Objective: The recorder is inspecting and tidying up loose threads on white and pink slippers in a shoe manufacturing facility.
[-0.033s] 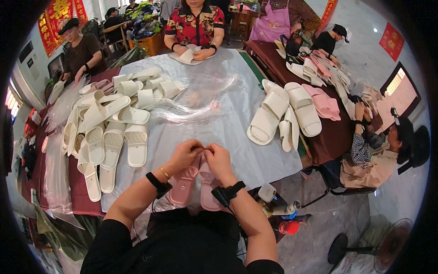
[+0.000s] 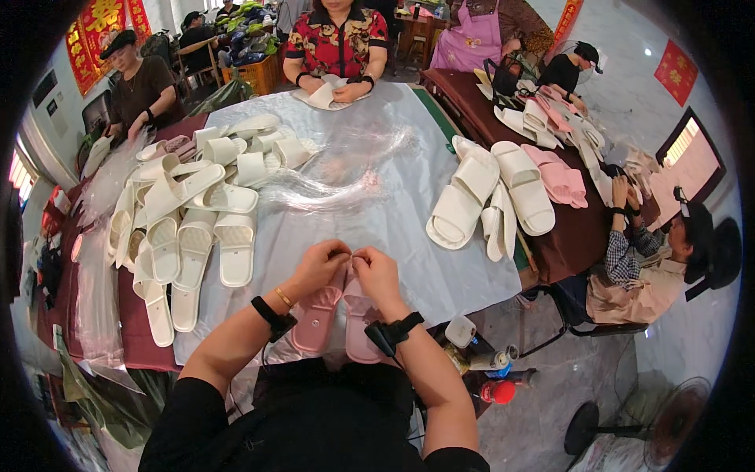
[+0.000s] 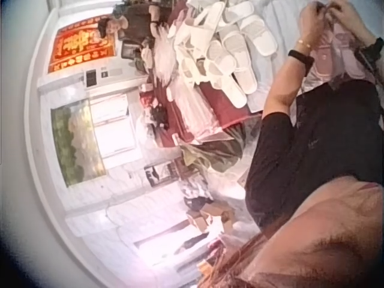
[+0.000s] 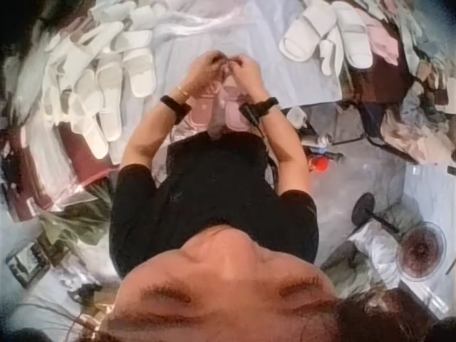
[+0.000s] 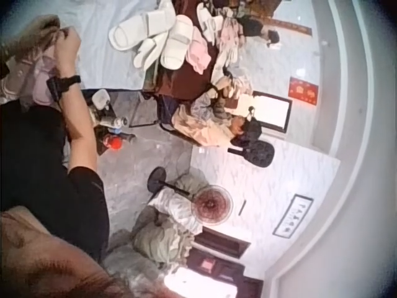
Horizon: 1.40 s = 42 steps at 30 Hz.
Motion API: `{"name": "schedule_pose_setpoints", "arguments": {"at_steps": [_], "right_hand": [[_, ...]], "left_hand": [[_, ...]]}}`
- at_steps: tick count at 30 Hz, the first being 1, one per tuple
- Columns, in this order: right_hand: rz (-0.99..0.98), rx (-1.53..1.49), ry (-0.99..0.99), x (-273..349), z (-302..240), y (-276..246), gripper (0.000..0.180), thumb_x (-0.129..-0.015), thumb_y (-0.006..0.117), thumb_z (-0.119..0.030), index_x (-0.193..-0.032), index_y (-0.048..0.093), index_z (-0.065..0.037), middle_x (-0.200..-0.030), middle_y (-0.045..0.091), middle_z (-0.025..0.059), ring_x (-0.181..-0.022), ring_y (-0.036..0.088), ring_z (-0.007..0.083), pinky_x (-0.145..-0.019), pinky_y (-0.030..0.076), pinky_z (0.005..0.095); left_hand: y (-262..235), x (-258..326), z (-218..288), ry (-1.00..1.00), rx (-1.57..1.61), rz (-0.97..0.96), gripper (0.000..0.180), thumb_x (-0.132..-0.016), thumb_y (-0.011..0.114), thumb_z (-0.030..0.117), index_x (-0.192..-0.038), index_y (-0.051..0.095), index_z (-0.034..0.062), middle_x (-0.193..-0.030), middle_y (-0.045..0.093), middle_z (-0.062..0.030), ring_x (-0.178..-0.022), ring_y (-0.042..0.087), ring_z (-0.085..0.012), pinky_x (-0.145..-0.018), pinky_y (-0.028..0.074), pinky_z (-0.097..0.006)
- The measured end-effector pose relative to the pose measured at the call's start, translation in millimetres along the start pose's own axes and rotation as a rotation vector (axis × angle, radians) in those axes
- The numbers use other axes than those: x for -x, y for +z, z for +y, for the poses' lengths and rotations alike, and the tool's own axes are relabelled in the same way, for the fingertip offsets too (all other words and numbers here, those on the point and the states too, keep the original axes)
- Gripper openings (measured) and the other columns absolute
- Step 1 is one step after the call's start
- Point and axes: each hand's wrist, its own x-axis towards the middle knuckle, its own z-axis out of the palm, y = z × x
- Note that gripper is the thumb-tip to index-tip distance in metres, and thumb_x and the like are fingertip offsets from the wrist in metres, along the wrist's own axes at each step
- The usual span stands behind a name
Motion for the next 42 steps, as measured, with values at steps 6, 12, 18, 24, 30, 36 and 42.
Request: {"name": "schedule_pose_setpoints", "arguments": {"at_steps": [6,12,18,24,30,36,42], "right_hand": [[0.032,-0.2,0.087,-1.7,3.2,-3.7,0.013,-0.088,0.058,-0.007,-0.093,0.066,0.002,-0.08,0.07,0.0077,-0.069,0.066,0.0129,-0.061,0.052,0.0263],[0.022,-0.296,0.111,-1.4,2.9,-2.1,0.012,-0.089,0.059,-0.006,-0.096,0.066,0.002,-0.081,0.069,0.0053,-0.07,0.065,0.0115,-0.062,0.05,0.0241],[0.032,-0.365,0.107,1.2,4.5,-4.1,0.011,-0.09,0.061,-0.006,-0.097,0.067,0.0,-0.081,0.068,0.0039,-0.071,0.064,0.0098,-0.061,0.049,0.0225],[0.039,-0.389,0.057,2.3,3.2,-3.8,0.01,-0.09,0.061,-0.005,-0.098,0.064,-0.001,-0.078,0.068,0.0035,-0.068,0.061,0.0062,-0.058,0.044,0.0188],[0.032,-0.38,0.064,4.1,1.8,-4.7,0.007,-0.089,0.062,-0.004,-0.096,0.062,-0.001,-0.077,0.068,0.0032,-0.068,0.061,0.0061,-0.06,0.045,0.0191],[0.026,-0.367,0.03,3.4,5.3,-3.0,0.007,-0.089,0.062,-0.002,-0.095,0.061,-0.002,-0.079,0.068,0.0036,-0.071,0.063,0.0077,-0.062,0.047,0.0202],[0.008,-0.325,0.03,4.1,6.6,-4.1,0.007,-0.089,0.061,-0.002,-0.096,0.061,-0.001,-0.082,0.067,0.0037,-0.074,0.064,0.0091,-0.064,0.049,0.0218]], "left_hand": [[0.9,0.3,-1.6,-0.094,0.128,0.041,0.017,-0.087,0.063,0.015,-0.095,0.066,0.0001,-0.087,0.069,-0.0153,-0.082,0.067,-0.0267,-0.073,0.051,-0.034],[-1.9,1.9,2.3,-0.047,0.118,0.016,0.017,-0.087,0.063,0.014,-0.095,0.067,-0.0001,-0.085,0.068,-0.0148,-0.078,0.066,-0.0251,-0.071,0.05,-0.034],[-1.5,2.2,4.9,-0.026,0.102,-0.012,0.016,-0.085,0.065,0.012,-0.093,0.066,-0.0016,-0.083,0.067,-0.0153,-0.075,0.064,-0.0251,-0.069,0.049,-0.034],[-1.0,1.6,3.5,-0.009,0.069,-0.02,0.016,-0.083,0.066,0.013,-0.09,0.066,-0.0009,-0.08,0.065,-0.0154,-0.072,0.062,-0.026,-0.066,0.048,-0.035],[0.2,1.5,1.6,-0.015,0.057,-0.026,0.015,-0.082,0.067,0.013,-0.089,0.067,-0.0009,-0.08,0.065,-0.0154,-0.072,0.062,-0.0263,-0.066,0.048,-0.035],[-0.3,1.4,2.7,-0.004,0.058,-0.033,0.015,-0.081,0.067,0.012,-0.089,0.067,-0.0006,-0.08,0.064,-0.0156,-0.073,0.062,-0.0273,-0.066,0.048,-0.035],[-1.1,1.4,3.4,0.0,0.046,-0.032,0.015,-0.081,0.067,0.012,-0.088,0.067,-0.0013,-0.079,0.064,-0.0158,-0.071,0.062,-0.0274,-0.065,0.048,-0.036]]}}
